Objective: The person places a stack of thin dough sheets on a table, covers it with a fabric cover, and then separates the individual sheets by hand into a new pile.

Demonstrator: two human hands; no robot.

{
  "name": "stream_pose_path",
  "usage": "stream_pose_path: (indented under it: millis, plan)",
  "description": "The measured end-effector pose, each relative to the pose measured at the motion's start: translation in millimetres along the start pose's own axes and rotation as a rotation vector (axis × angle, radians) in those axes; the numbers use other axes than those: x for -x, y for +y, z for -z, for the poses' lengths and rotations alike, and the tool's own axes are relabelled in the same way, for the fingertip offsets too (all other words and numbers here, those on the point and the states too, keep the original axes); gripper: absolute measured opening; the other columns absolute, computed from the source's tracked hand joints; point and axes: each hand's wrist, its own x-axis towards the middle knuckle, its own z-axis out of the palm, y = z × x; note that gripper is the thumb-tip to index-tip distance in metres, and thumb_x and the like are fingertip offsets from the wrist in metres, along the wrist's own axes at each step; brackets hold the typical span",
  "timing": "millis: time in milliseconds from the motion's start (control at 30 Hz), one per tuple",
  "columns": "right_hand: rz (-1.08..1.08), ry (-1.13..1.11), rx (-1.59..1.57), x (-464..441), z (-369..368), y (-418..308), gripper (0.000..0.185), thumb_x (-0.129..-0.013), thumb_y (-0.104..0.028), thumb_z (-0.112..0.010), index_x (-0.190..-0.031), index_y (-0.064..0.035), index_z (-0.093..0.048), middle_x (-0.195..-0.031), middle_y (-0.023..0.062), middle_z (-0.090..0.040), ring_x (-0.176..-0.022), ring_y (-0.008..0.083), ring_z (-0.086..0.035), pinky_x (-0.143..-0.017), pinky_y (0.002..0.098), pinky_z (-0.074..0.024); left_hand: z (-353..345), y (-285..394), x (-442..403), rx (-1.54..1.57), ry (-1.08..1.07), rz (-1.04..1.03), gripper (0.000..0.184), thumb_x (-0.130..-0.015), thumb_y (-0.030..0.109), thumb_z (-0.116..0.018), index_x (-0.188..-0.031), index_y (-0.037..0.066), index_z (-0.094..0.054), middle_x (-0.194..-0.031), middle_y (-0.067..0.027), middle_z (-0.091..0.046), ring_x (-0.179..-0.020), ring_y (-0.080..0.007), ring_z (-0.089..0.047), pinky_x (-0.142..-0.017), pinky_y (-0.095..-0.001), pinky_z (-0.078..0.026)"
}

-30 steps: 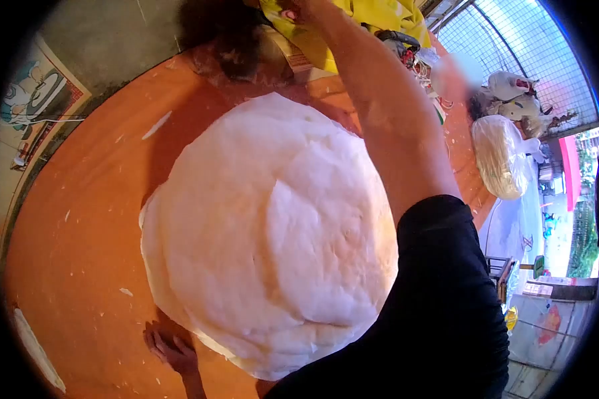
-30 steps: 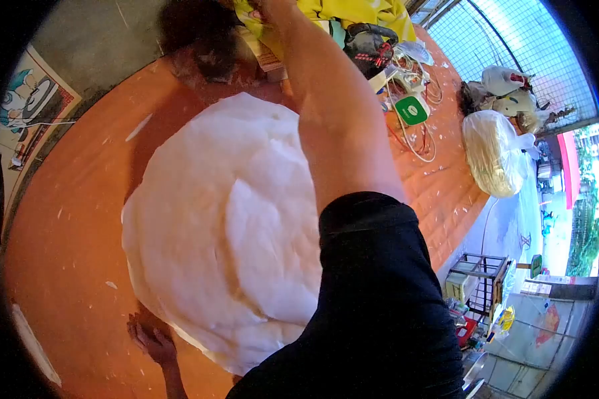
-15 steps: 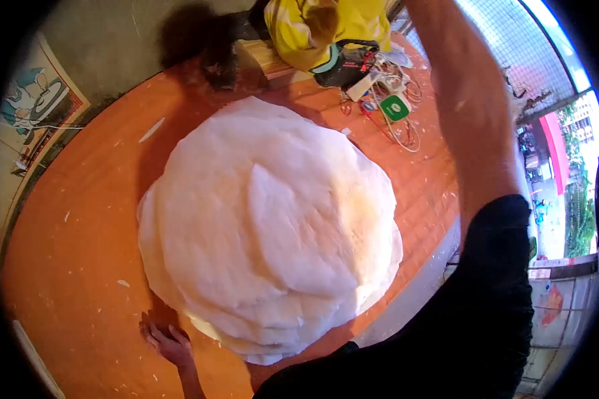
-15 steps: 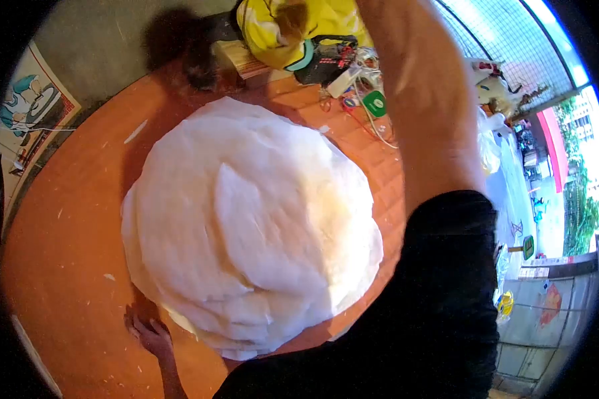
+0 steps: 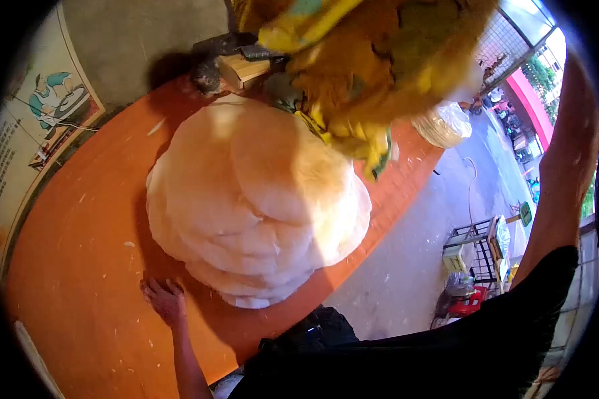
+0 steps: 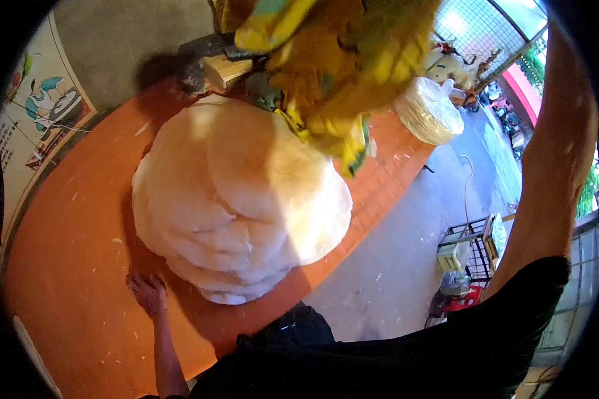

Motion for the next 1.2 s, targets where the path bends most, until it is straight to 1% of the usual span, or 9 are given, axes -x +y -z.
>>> stream_pose_path:
  millis: [267,367,467,600,700,800,867,1033,1200]
  plan:
    - [-0.231,0.209,0.212,138,44,-172,0.031,-0.093,-0.031,-0.059,-0.106,-0.0027,-0.059,-0.098,0.0138,-0.066,-0.083,0.0251,-0.065,-0.071,0.0356,-0.0553,4,-21,11,0.050,0.062,-0.112,0.044,-0.098,0.028,-0.051,-0.130,-0.002,-0.049,-0.135,-0.0244,-0.046,-0.125,-0.0378,-0.045,-0.104,-0.0449,-0.040]
    - [-0.501,-0.011,0.086,221,70,-196,0.048,-0.095,-0.032,-0.055,-0.132,-0.0023,-0.049,-0.125,0.0178,-0.056,-0.113,0.0291,-0.055,-0.096,0.0412,-0.0433,6,-28,4,0.498,0.035,0.013,0.041,-0.098,0.028,-0.051,-0.125,-0.003,-0.053,-0.125,-0.0198,-0.055,-0.113,-0.0338,-0.054,-0.098,-0.0413,-0.044]
    - [-0.682,-0.022,0.140,313,51,-190,0.045,-0.094,-0.032,-0.056,-0.126,-0.0006,-0.052,-0.124,0.0148,-0.058,-0.113,0.0273,-0.057,-0.097,0.0409,-0.0454,24,24,12,0.897,-0.016,-0.160,0.039,-0.097,0.030,-0.052,-0.121,-0.001,-0.056,-0.112,-0.0140,-0.062,-0.101,-0.0283,-0.060,-0.091,-0.0373,-0.048]
    - [-0.847,-0.525,0.275,406,-38,-149,0.028,-0.092,-0.023,-0.065,-0.109,-0.0009,-0.063,-0.107,0.0086,-0.067,-0.097,0.0236,-0.063,-0.081,0.0370,-0.0518,73,160,101,1.646,-0.962,-0.378,0.051,-0.100,0.040,-0.043,-0.136,0.003,-0.046,-0.125,-0.0086,-0.057,-0.115,-0.0209,-0.054,-0.095,-0.0375,-0.047]
    - [-0.761,-0.933,-0.391,448,-82,-123,0.027,-0.096,-0.027,-0.061,-0.101,-0.0005,-0.065,-0.097,0.0071,-0.068,-0.082,0.0219,-0.064,-0.066,0.0360,-0.0492,102,223,174,1.420,-1.152,-0.249,0.049,-0.101,0.037,-0.044,-0.137,0.004,-0.045,-0.130,-0.0073,-0.055,-0.118,-0.0215,-0.051,-0.101,-0.0363,-0.042]
    - [-1.353,-0.791,-0.243,464,-6,-128,0.025,-0.096,-0.025,-0.060,-0.099,-0.0012,-0.064,-0.088,0.0067,-0.067,-0.077,0.0202,-0.065,-0.066,0.0328,-0.0511,26,228,190,1.460,-1.519,-0.025,0.038,-0.097,0.024,-0.051,-0.127,0.001,-0.055,-0.116,-0.0088,-0.063,-0.105,-0.0198,-0.060,-0.094,-0.0325,-0.047]
    - [-1.516,0.042,-0.152,491,64,-118,0.025,-0.093,-0.029,-0.061,-0.094,-0.0040,-0.065,-0.080,0.0062,-0.067,-0.074,0.0170,-0.067,-0.068,0.0304,-0.0549,57,236,198,1.424,-1.595,0.081,0.037,-0.092,0.015,-0.052,-0.125,-0.001,-0.056,-0.115,-0.0096,-0.064,-0.107,-0.0200,-0.060,-0.095,-0.0327,-0.047]
    - [-2.005,0.791,0.407,651,228,-59,0.045,-0.088,-0.051,-0.059,-0.098,-0.0071,-0.058,-0.072,0.0082,-0.061,-0.060,0.0197,-0.062,-0.057,0.0319,-0.0539,113,263,171,1.505,-1.684,0.098,0.039,-0.085,0.006,-0.056,-0.122,-0.004,-0.058,-0.113,-0.0090,-0.065,-0.103,-0.0179,-0.062,-0.093,-0.0292,-0.048]
    - [-2.047,0.527,0.300,676,225,-37,0.056,-0.086,-0.059,-0.060,-0.108,-0.0081,-0.061,-0.065,0.0010,-0.054,-0.052,0.0121,-0.055,-0.049,0.0258,-0.0459,129,252,157,1.451,-1.514,0.060,0.039,-0.083,0.005,-0.061,-0.121,-0.003,-0.059,-0.111,-0.0090,-0.066,-0.100,-0.0183,-0.063,-0.090,-0.0312,-0.049]
